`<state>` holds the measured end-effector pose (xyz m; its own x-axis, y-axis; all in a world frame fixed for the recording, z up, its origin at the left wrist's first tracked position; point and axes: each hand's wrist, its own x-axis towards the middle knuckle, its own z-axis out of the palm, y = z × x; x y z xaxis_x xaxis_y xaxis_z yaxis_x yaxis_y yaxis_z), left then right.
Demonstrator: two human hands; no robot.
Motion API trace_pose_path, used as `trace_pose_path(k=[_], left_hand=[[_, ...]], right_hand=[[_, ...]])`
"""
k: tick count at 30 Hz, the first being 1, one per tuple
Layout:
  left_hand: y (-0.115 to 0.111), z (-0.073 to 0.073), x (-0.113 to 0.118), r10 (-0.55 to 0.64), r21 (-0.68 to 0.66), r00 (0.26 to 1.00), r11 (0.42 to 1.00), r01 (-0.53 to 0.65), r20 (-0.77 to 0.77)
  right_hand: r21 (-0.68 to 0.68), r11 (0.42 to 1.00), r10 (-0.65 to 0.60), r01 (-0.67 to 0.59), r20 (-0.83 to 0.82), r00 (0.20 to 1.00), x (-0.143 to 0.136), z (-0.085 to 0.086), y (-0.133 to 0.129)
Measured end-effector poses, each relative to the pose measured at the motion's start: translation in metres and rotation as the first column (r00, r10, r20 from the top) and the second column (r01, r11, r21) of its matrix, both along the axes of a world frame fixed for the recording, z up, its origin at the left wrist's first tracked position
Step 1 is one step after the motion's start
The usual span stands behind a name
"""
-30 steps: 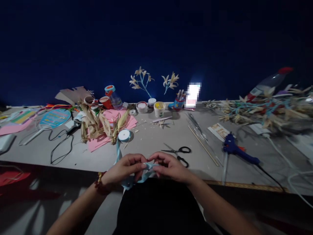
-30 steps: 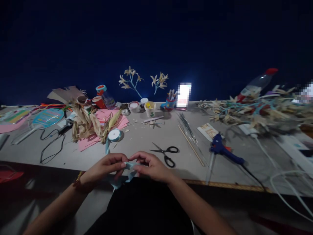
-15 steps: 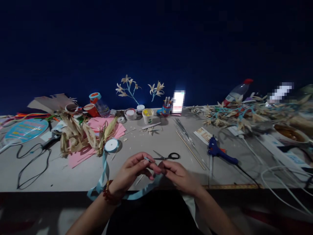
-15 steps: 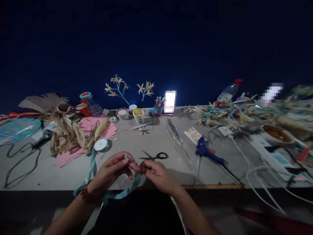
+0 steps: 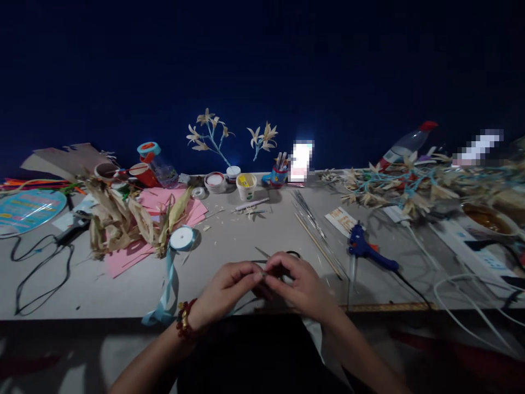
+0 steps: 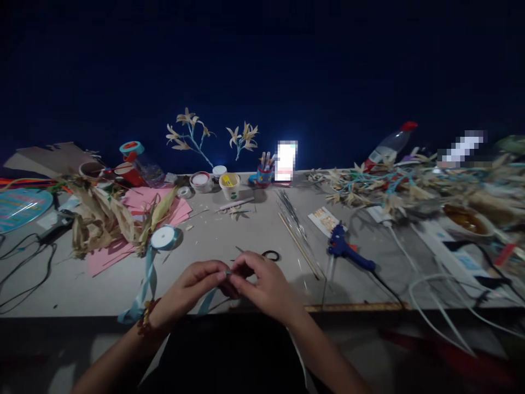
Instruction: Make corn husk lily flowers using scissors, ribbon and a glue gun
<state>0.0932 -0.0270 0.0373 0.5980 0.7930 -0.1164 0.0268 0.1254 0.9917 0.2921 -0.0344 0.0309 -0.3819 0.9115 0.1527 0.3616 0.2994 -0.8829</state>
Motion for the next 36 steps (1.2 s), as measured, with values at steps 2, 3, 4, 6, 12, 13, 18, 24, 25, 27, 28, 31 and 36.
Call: trace_pose_path(k=[2, 3, 4, 6, 12, 13, 18, 24, 25, 27, 28, 31, 36], left_hand=[[0.001, 0.001, -0.002, -0.001, 0.077, 0.998, 0.997, 0.007, -0.068], [0.001, 0.002, -0.003, 0.003, 0.121, 0.994, 0.993, 0.01, -0.108], [0.001, 0.002, -0.003, 0.011, 0.162, 0.99, 0.987, 0.013, -0.144], [0.002, 0.002, -0.002, 0.034, 0.217, 0.981, 0.976, 0.009, -0.191], [0.005, -0.003, 0.002, 0.101, 0.278, 0.96, 0.96, -0.026, -0.26], [0.005, -0.005, 0.002, 0.116, 0.309, 0.954, 0.951, -0.026, -0.276], [0.006, -0.007, 0.001, 0.065, 0.375, 0.945, 0.925, 0.064, -0.321], [0.004, 0.002, 0.0, 0.005, 0.308, 0.963, 0.948, 0.082, -0.27], [0.004, 0.004, 0.001, -0.01, 0.272, 0.973, 0.959, 0.074, -0.229], [0.005, 0.007, 0.002, -0.031, 0.193, 0.988, 0.979, 0.06, -0.15], [0.005, 0.007, 0.003, -0.039, 0.155, 0.993, 0.986, 0.057, -0.115], [0.005, 0.006, 0.004, -0.061, 0.048, 0.998, 0.997, 0.062, -0.018], [0.004, -0.008, 0.003, -0.055, -0.121, 0.988, 0.99, 0.072, 0.142]], right_hand=[[0.032, 0.999, 0.009, -0.009, 0.009, 1.0, 0.002, -0.003, 0.001], [0.048, 0.999, 0.016, -0.017, 0.007, 1.0, 0.003, -0.003, 0.001], [0.063, 0.998, 0.018, -0.018, 0.003, 1.0, 0.003, -0.003, 0.001], [0.088, 0.996, -0.002, 0.002, 0.005, 1.0, 0.004, -0.003, 0.001], [0.088, 0.996, -0.021, 0.007, 0.158, 0.987, 0.005, 0.003, -0.002], [0.081, 0.997, -0.007, -0.011, 0.213, 0.977, 0.004, 0.004, -0.002], [0.046, 0.994, 0.072, -0.098, 0.391, 0.918, 0.004, 0.009, 0.0], [-0.198, 0.968, 0.17, -0.154, 0.068, 0.983, 0.005, -0.003, 0.006], [-0.285, 0.941, 0.163, -0.18, -0.082, 0.983, 0.004, -0.008, 0.006], [-0.431, 0.871, 0.09, -0.237, -0.335, 0.938, 0.0, -0.017, 0.004], [-0.477, 0.842, 0.04, -0.251, -0.409, 0.912, -0.002, -0.021, 0.003], [-0.558, 0.798, -0.1, -0.225, -0.492, 0.865, -0.009, -0.027, -0.001], [-0.611, 0.748, -0.21, -0.258, -0.587, 0.782, -0.018, -0.029, -0.005]])
